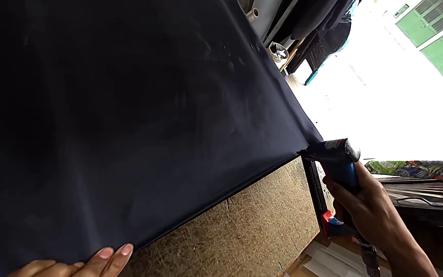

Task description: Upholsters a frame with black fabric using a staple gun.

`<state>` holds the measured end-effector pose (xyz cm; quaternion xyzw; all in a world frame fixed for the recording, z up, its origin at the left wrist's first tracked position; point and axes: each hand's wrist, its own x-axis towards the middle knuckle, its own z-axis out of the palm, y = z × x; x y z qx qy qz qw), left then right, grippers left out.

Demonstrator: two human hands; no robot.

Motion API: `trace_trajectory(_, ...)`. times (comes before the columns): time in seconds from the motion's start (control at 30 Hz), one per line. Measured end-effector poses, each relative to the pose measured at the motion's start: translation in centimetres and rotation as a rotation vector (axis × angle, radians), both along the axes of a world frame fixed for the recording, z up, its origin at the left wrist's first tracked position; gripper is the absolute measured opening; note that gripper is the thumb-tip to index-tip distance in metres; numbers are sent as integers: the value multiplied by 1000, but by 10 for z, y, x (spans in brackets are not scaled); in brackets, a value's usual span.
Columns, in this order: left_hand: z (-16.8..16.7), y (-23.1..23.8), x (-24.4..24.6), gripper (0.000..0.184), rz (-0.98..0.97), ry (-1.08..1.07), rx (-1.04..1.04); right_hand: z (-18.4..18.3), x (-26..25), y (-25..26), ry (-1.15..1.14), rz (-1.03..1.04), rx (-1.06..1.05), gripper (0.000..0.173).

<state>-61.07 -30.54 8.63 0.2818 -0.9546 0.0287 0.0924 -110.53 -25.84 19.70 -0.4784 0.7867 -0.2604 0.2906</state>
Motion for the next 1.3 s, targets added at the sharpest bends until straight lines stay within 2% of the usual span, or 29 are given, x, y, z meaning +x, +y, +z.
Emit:
trace_trajectory(0.23, 2, 0, -3, 32, -13, 44, -14, -3, 47, 14, -46, 115, -15, 37)
trace_trajectory(0.37, 23, 1, -15, 30, 67, -12, 43, 0, 77, 20, -14, 192, 39, 37)
trace_trajectory(0.6, 6, -2, -9, 30, -36, 133, -80, 10, 129, 20, 34, 393, 51, 42)
trace_trajectory(0.73, -3, -1, -16, 29, -10, 257, -174, 14, 161, 17, 40, 491, 53, 44)
trace_trajectory(0.83, 5, 1, -12, 28, 35, 292, -136, 12, 176, 19, -3, 537, 39, 45)
trace_trajectory(0.9, 10, 10, 11, 32, 173, 307, -58, 14, 173, 23, -130, 532, -12, 45)
trace_trajectory(0.97, 13, 29, 55, 60, 366, 227, 11, 13, 169, 27, -225, 493, -90, 46)
trace_trajectory(1.0, 10, 40, 82, 64, 420, 203, 32, 11, 168, 28, -242, 472, -119, 46)
trace_trajectory(1.1, 1, 73, 152, 28, 455, 293, -37, 5, 173, 30, -234, 410, -156, 42)
trace_trajectory(1.2, 13, 89, 206, 26, 451, 297, -134, 2, 195, 51, -252, 325, -164, 39)
trace_trajectory(1.3, 31, 98, 257, 24, 378, 253, -28, 1, 224, 83, -281, 254, -217, 38)
